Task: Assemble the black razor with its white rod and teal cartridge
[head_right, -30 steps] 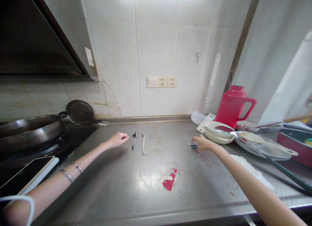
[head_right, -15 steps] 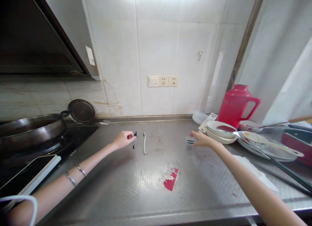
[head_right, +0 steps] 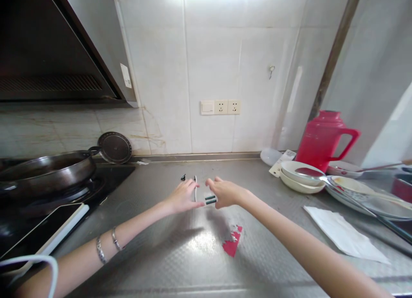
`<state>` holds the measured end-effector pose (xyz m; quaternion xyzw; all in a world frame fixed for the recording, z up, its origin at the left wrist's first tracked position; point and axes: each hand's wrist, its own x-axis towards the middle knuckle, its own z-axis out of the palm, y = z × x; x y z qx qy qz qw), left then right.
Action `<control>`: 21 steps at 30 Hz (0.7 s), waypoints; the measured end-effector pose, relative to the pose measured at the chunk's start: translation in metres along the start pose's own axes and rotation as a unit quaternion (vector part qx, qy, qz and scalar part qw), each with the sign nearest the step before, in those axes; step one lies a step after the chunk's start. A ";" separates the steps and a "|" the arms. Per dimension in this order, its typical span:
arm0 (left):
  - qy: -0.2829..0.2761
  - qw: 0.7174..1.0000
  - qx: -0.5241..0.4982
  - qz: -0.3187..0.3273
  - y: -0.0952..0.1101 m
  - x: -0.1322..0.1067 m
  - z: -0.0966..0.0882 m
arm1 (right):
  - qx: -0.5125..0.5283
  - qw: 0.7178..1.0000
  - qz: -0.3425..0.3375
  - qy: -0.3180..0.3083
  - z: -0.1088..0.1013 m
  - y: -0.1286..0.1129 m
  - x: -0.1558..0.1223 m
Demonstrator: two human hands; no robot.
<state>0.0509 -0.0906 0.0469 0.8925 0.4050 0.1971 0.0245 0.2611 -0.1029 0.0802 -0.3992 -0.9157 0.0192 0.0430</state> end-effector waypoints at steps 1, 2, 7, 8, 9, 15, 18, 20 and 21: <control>-0.002 1.000 -0.001 0.001 0.001 -0.002 0.001 | -0.009 1.000 -0.009 -0.001 0.000 -0.007 0.002; -0.006 1.000 -0.001 0.001 0.002 -0.004 0.002 | -0.019 1.000 -0.016 -0.002 0.000 -0.013 0.004; -0.030 0.999 -0.021 -0.008 -0.001 -0.011 0.008 | -0.058 0.998 -0.038 0.000 -0.002 -0.031 0.008; -0.033 0.999 -0.030 -0.012 -0.002 -0.012 0.009 | -0.058 0.998 -0.038 -0.001 -0.003 -0.032 0.009; -0.033 0.998 -0.041 -0.017 -0.003 -0.012 0.010 | -0.053 0.998 -0.034 0.000 -0.003 -0.033 0.009; -0.019 0.996 -0.081 -0.040 -0.011 -0.004 0.019 | 0.015 0.999 -0.024 0.039 0.002 -0.019 0.001; -0.010 0.997 -0.060 -0.056 -0.022 0.010 0.020 | 0.025 0.997 0.004 0.075 0.005 -0.002 -0.009; -0.022 0.997 -0.034 -0.069 -0.031 0.022 0.021 | 0.026 0.995 0.038 0.084 0.006 0.009 -0.018; -0.031 0.997 -0.019 -0.072 -0.035 0.029 0.022 | 0.027 0.995 0.053 0.082 0.007 0.015 -0.022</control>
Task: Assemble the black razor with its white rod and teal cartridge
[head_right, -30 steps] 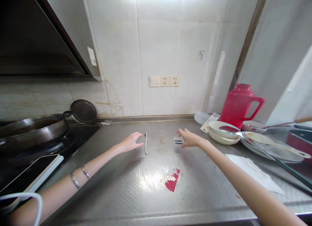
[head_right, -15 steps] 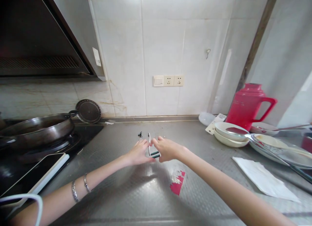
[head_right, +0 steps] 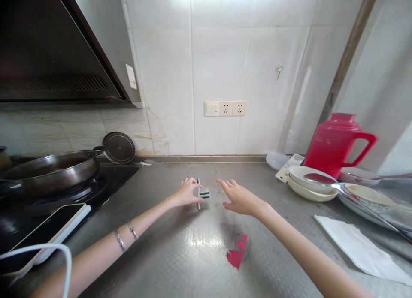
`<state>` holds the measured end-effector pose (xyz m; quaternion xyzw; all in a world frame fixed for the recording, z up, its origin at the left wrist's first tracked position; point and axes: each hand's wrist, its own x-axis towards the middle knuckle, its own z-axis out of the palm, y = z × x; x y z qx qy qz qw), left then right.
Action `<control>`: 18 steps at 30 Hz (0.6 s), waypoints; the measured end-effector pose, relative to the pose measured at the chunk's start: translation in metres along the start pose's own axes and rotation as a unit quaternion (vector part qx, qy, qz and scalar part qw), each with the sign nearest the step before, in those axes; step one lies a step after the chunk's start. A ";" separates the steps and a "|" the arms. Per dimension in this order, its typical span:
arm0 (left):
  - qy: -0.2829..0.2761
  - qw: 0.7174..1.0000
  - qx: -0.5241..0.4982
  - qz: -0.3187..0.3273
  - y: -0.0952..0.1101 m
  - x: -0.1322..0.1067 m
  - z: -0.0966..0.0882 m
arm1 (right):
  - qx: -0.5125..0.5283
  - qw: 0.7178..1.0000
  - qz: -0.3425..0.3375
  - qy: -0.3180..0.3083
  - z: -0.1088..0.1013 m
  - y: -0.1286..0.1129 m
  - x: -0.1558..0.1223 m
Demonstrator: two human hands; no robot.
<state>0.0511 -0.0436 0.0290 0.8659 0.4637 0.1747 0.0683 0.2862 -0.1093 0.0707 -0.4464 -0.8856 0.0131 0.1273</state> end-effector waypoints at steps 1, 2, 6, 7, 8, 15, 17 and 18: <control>-0.007 1.000 0.015 -0.003 -0.003 0.007 0.001 | -0.001 1.000 0.013 -0.004 0.000 0.005 -0.004; -0.015 0.999 0.028 -0.008 -0.005 0.014 0.002 | -0.001 1.000 0.024 -0.009 0.001 0.010 -0.007; -0.055 0.996 0.064 -0.020 -0.008 0.037 0.013 | -0.007 0.999 0.046 -0.022 0.007 0.024 -0.019; -0.061 0.995 0.069 -0.025 -0.008 0.042 0.016 | -0.008 0.999 0.048 -0.024 0.008 0.027 -0.021; -0.064 0.995 0.072 -0.030 -0.008 0.046 0.019 | -0.009 0.998 0.048 -0.026 0.010 0.028 -0.022; -0.080 0.991 0.086 -0.065 -0.018 0.061 0.025 | 0.005 0.996 0.067 -0.054 0.019 0.035 -0.026; -0.087 0.990 0.089 -0.067 -0.020 0.061 0.024 | 0.010 0.996 0.069 -0.055 0.021 0.037 -0.025; -0.092 0.989 0.091 -0.068 -0.020 0.061 0.023 | 0.011 0.996 0.069 -0.054 0.022 0.038 -0.025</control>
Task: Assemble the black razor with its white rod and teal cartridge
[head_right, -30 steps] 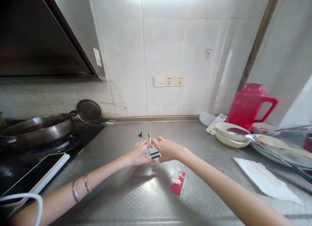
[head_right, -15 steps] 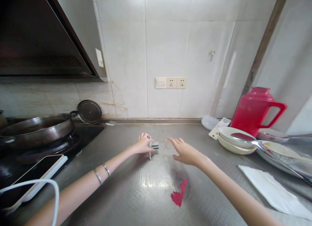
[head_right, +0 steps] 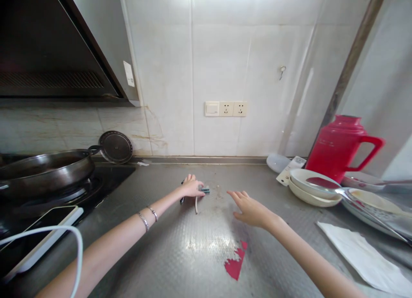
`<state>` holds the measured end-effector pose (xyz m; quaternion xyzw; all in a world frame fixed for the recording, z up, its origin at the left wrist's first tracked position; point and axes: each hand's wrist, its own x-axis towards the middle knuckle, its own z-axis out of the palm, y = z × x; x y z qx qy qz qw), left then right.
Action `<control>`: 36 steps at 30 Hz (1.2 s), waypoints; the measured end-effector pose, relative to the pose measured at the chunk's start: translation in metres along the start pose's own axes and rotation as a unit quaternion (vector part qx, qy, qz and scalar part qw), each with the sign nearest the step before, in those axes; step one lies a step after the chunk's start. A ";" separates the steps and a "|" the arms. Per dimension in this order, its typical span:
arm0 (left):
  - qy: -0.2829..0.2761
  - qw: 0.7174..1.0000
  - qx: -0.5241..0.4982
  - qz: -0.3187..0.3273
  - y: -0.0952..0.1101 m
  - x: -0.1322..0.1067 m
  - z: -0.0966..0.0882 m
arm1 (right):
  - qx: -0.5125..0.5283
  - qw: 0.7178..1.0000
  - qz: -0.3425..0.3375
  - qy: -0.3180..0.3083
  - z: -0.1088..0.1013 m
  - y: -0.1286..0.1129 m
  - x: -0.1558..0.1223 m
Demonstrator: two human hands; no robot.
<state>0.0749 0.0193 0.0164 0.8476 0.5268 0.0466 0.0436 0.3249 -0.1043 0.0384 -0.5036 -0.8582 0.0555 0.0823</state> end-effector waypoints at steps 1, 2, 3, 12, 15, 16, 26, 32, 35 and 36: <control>-0.004 1.000 0.002 0.000 0.000 0.000 0.000 | 0.000 1.000 -0.001 0.000 0.001 0.001 0.001; -0.009 1.000 0.004 -0.001 0.000 0.000 -0.001 | 0.000 1.000 -0.003 0.000 0.002 0.002 0.002; -0.013 1.000 0.006 -0.003 0.000 0.000 -0.001 | 0.001 1.000 -0.005 0.000 0.004 0.002 0.002; -0.014 1.000 0.003 -0.006 0.003 -0.002 0.001 | 0.014 1.000 0.004 -0.014 0.004 0.004 0.008; -0.012 1.000 -0.005 -0.004 0.002 -0.005 -0.001 | 0.029 0.999 0.014 -0.016 0.005 0.007 0.009; -0.009 1.000 -0.011 -0.003 0.000 -0.007 -0.002 | 0.031 0.999 0.018 -0.010 0.006 0.011 0.009; 0.113 0.976 0.000 -0.184 -0.067 -0.044 -0.013 | 0.020 0.993 0.083 0.077 0.051 0.073 0.036; 0.107 0.967 0.018 -0.229 -0.105 -0.078 0.001 | 0.038 0.985 0.102 0.134 0.072 0.082 0.053; 0.123 0.968 0.037 -0.216 -0.111 -0.087 0.012 | 0.025 0.981 0.116 0.155 0.077 0.081 0.055; 0.127 0.968 0.044 -0.210 -0.112 -0.088 0.015 | 0.018 0.980 0.115 0.159 0.078 0.081 0.055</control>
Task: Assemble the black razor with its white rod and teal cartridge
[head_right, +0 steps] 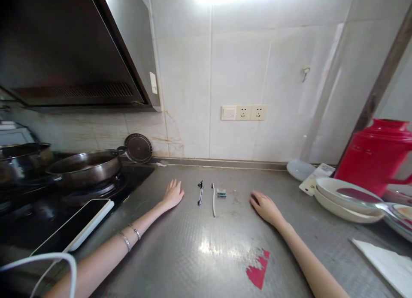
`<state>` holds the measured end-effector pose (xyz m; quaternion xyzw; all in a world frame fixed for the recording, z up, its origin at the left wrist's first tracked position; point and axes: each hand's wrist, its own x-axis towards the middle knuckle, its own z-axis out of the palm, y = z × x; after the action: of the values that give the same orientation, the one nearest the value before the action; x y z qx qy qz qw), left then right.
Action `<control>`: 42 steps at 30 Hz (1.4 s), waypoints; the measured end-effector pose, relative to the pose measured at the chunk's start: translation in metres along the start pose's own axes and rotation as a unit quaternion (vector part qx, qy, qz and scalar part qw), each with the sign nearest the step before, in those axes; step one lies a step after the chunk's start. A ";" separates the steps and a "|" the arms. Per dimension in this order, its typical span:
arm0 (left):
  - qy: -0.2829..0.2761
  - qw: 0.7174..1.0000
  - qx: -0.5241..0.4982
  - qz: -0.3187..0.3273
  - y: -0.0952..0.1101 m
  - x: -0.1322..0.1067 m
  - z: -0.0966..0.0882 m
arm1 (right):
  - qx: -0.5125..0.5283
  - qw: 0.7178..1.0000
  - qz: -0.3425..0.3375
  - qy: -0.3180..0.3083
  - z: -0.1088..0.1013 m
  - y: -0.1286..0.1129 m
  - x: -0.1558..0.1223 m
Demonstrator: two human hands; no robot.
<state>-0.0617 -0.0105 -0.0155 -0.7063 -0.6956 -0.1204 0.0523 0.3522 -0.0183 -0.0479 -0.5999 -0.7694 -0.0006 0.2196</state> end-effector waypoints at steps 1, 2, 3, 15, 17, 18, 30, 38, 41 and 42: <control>0.003 1.000 0.004 0.005 -0.001 -0.001 0.002 | -0.005 1.000 -0.005 0.002 0.000 0.000 0.000; 0.002 1.000 0.007 0.008 -0.001 -0.001 0.004 | -0.007 1.000 -0.009 0.002 0.001 0.000 -0.001; 0.000 1.000 0.009 0.009 -0.001 -0.001 0.006 | -0.008 1.000 -0.013 0.002 0.000 0.000 -0.001; 0.007 1.000 0.010 0.017 -0.001 0.000 0.007 | -0.009 1.000 -0.004 0.004 0.001 0.000 -0.002; 0.008 1.000 0.009 0.018 -0.001 0.000 0.007 | -0.013 1.000 0.002 0.000 0.002 0.001 -0.002; 0.009 1.000 0.009 0.018 -0.001 -0.001 0.006 | -0.016 1.000 0.003 -0.001 0.002 0.001 -0.002; -0.043 0.997 -0.040 0.056 0.060 -0.003 -0.023 | -0.008 1.000 -0.006 0.016 -0.001 0.000 -0.002; -0.075 0.996 0.005 0.051 0.099 0.001 -0.024 | -0.017 1.000 0.002 0.011 0.000 0.001 -0.001; -0.067 0.995 0.008 0.067 0.102 0.001 -0.027 | -0.018 1.000 0.000 0.010 -0.001 0.000 -0.001; -0.063 0.995 0.008 0.072 0.104 0.000 -0.027 | -0.017 1.000 -0.001 0.010 -0.001 -0.001 -0.001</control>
<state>0.0391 -0.0194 0.0207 -0.7605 -0.6456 -0.0659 0.0225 0.3523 -0.0202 -0.0469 -0.6028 -0.7677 -0.0196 0.2168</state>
